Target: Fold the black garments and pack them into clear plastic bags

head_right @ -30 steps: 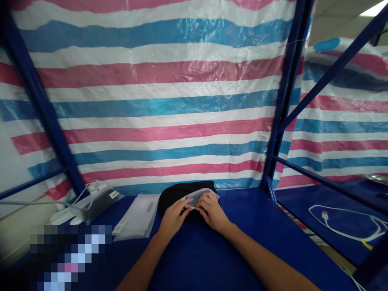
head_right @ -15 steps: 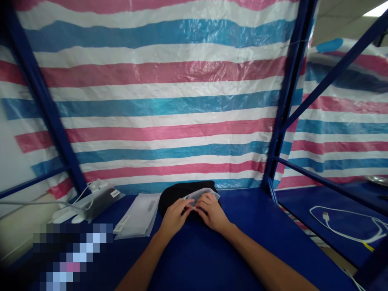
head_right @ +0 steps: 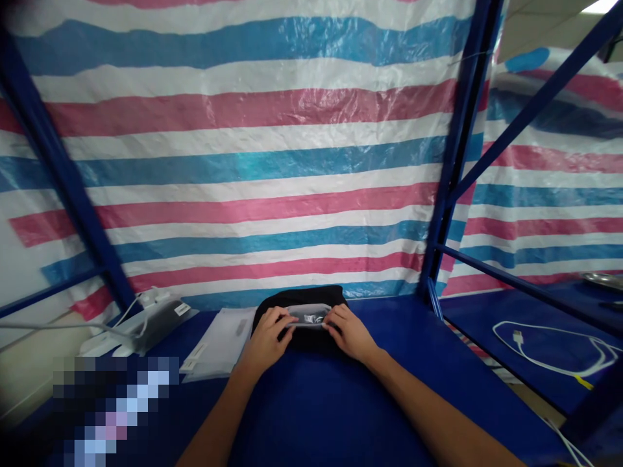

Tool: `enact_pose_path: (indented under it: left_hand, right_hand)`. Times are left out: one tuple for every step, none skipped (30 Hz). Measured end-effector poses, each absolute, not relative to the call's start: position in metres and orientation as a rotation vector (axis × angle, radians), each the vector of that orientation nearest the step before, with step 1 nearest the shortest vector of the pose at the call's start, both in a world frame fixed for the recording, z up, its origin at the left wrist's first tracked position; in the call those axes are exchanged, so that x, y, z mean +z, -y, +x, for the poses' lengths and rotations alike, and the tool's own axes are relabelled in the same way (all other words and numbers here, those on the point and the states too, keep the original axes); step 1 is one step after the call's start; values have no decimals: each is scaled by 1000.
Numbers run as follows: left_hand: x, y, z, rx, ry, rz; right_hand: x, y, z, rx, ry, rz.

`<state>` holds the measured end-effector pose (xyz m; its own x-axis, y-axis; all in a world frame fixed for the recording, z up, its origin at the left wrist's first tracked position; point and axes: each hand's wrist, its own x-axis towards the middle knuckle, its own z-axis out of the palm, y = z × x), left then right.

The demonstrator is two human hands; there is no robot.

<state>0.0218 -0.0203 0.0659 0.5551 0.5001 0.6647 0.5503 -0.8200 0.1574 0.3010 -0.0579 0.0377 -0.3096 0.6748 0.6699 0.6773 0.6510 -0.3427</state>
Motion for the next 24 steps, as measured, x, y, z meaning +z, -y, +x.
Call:
enact_pose_path:
  left_hand:
    - [64, 21, 25, -1076, 900, -2729]
    - [62, 21, 28, -1035, 886, -2752]
    - [60, 20, 31, -1010, 877, -2770]
    - [59, 20, 33, -1001, 872, -2778]
    - [57, 19, 36, -1004, 868, -2776]
    - [57, 19, 37, -1013, 859, -2769]
    - [56, 19, 38, -1026, 844, -2762]
    - [56, 18, 39, -1036, 824, -2761]
    - [56, 18, 39, -1039, 802, -2767]
    - [56, 18, 39, -1028, 781, -2780]
    - [56, 18, 38, -1006, 766, -2795]
    - [56, 19, 38, -972, 755, -2808]
    - [57, 19, 38, -934, 750, -2816]
    - [57, 19, 38, -903, 756, -2816]
    - [58, 20, 37, -886, 776, -2808]
    - [58, 20, 37, -884, 804, -2798]
    - [59, 20, 37, -892, 835, -2790]
    - [59, 20, 37, -906, 865, -2784]
    - [59, 21, 37, -919, 890, -2782]
    - [59, 21, 37, -927, 906, -2782]
    - [59, 20, 37, -932, 914, -2781]
    - [59, 20, 36, -936, 919, -2775]
    - [60, 19, 36, -937, 925, -2766]
    - [60, 19, 36, -940, 933, -2753]
  right_hand:
    - [38, 59, 299, 26, 2071, -1048]
    - [40, 60, 298, 50, 2099, -1050]
    - [41, 61, 298, 71, 2115, -1056]
    - [42, 61, 298, 91, 2120, -1064]
    - [43, 61, 299, 116, 2119, -1073]
    - [44, 61, 299, 144, 2113, -1081]
    - [44, 60, 300, 178, 2105, -1090]
    - [44, 60, 301, 220, 2096, -1099]
    - [43, 59, 302, 271, 2088, -1107]
    - [42, 58, 303, 325, 2080, -1115]
    - [40, 57, 303, 381, 2074, -1120]
    - [39, 56, 304, 432, 2070, -1123]
    - [38, 55, 304, 475, 2069, -1126]
    - [37, 55, 304, 504, 2067, -1129]
    - [37, 54, 303, 520, 2065, -1132]
    - [37, 54, 303, 525, 2064, -1132]
    - [38, 54, 303, 522, 2066, -1129]
    - [39, 54, 303, 506, 2074, -1124]
    - [40, 55, 304, 480, 2084, -1117]
    - [42, 55, 306, 449, 2098, -1112]
    - [44, 54, 309, 415, 2110, -1114]
    - [45, 54, 313, 385, 2115, -1126]
    - [46, 53, 319, 363, 2111, -1142]
    - [47, 53, 325, 354, 2100, -1161]
